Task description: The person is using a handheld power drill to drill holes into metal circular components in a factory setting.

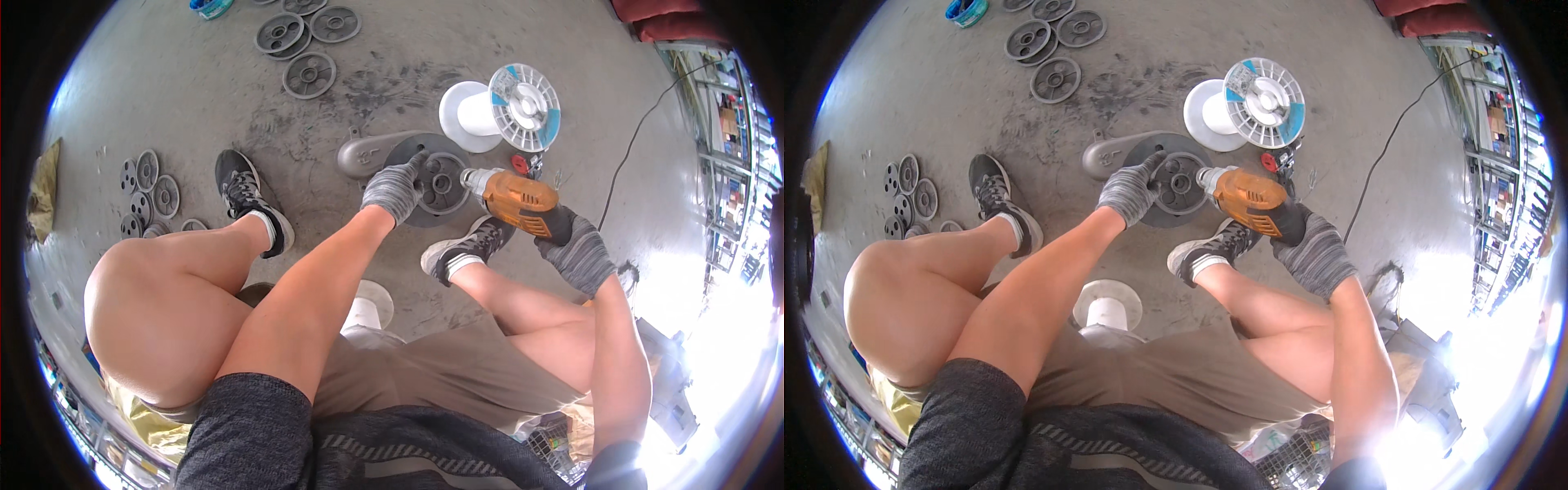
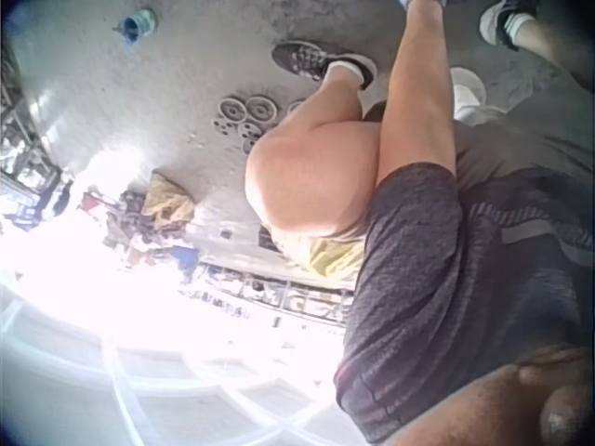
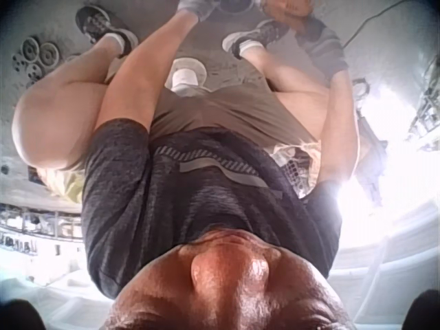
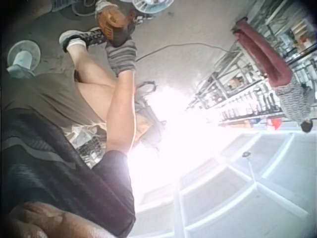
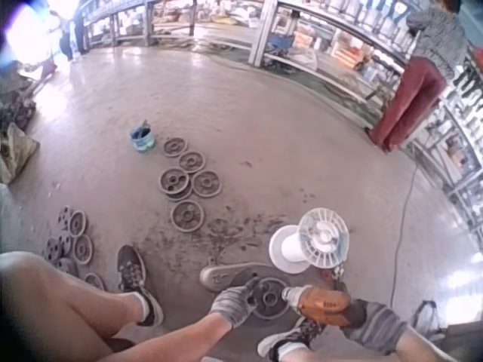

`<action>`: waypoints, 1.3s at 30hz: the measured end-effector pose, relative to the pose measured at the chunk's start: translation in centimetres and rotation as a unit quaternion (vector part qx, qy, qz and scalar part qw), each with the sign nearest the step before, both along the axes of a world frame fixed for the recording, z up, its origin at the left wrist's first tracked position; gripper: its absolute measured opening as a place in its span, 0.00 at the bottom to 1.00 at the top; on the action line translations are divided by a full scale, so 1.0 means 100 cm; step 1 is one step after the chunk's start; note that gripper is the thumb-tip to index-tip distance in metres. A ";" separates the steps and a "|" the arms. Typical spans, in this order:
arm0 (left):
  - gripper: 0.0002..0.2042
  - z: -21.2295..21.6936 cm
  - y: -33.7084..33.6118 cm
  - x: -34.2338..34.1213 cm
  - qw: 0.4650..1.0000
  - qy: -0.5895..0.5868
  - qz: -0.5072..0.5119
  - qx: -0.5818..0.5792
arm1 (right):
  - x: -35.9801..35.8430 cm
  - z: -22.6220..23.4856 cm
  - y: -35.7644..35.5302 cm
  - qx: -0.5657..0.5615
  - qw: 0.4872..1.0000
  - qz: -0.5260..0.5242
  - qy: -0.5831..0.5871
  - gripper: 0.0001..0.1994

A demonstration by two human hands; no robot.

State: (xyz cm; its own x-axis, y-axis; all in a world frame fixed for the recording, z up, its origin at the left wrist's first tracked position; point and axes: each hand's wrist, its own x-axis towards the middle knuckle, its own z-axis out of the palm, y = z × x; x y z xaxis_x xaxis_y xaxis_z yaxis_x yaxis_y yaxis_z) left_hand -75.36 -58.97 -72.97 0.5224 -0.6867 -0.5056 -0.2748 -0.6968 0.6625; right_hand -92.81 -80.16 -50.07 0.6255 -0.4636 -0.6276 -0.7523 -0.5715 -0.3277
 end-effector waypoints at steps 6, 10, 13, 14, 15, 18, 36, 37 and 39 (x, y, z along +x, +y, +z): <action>0.31 0.013 0.000 0.002 0.999 0.029 0.005 0.013 | 0.009 0.002 0.001 -0.021 0.999 0.026 0.043 0.24; 0.31 0.006 0.001 0.004 0.999 0.042 -0.002 0.022 | 0.016 0.000 0.002 -0.039 0.997 0.035 0.057 0.24; 0.30 0.003 0.001 0.003 0.999 0.046 -0.002 0.023 | 0.025 0.000 -0.006 -0.021 0.997 0.045 0.053 0.23; 0.30 0.000 0.003 0.002 0.998 0.050 0.002 0.024 | 0.027 0.000 -0.006 -0.031 0.996 0.049 0.063 0.23; 0.30 -0.002 0.004 0.002 0.998 0.051 0.007 0.019 | 0.029 0.000 -0.005 -0.041 0.995 0.054 0.073 0.23; 0.29 0.001 -0.001 0.003 0.997 0.075 0.018 0.009 | 0.033 0.004 -0.005 -0.077 0.989 0.077 0.103 0.22; 0.31 0.003 0.002 0.007 0.997 0.076 -0.022 0.001 | 0.047 0.006 -0.010 -0.085 0.988 0.073 0.105 0.20; 0.31 0.002 0.001 0.007 0.997 0.075 -0.026 -0.002 | 0.048 0.007 -0.009 -0.086 0.988 0.073 0.106 0.20; 0.32 0.003 0.003 0.008 0.997 0.076 -0.023 0.001 | 0.050 0.008 -0.004 -0.076 0.990 0.056 0.101 0.20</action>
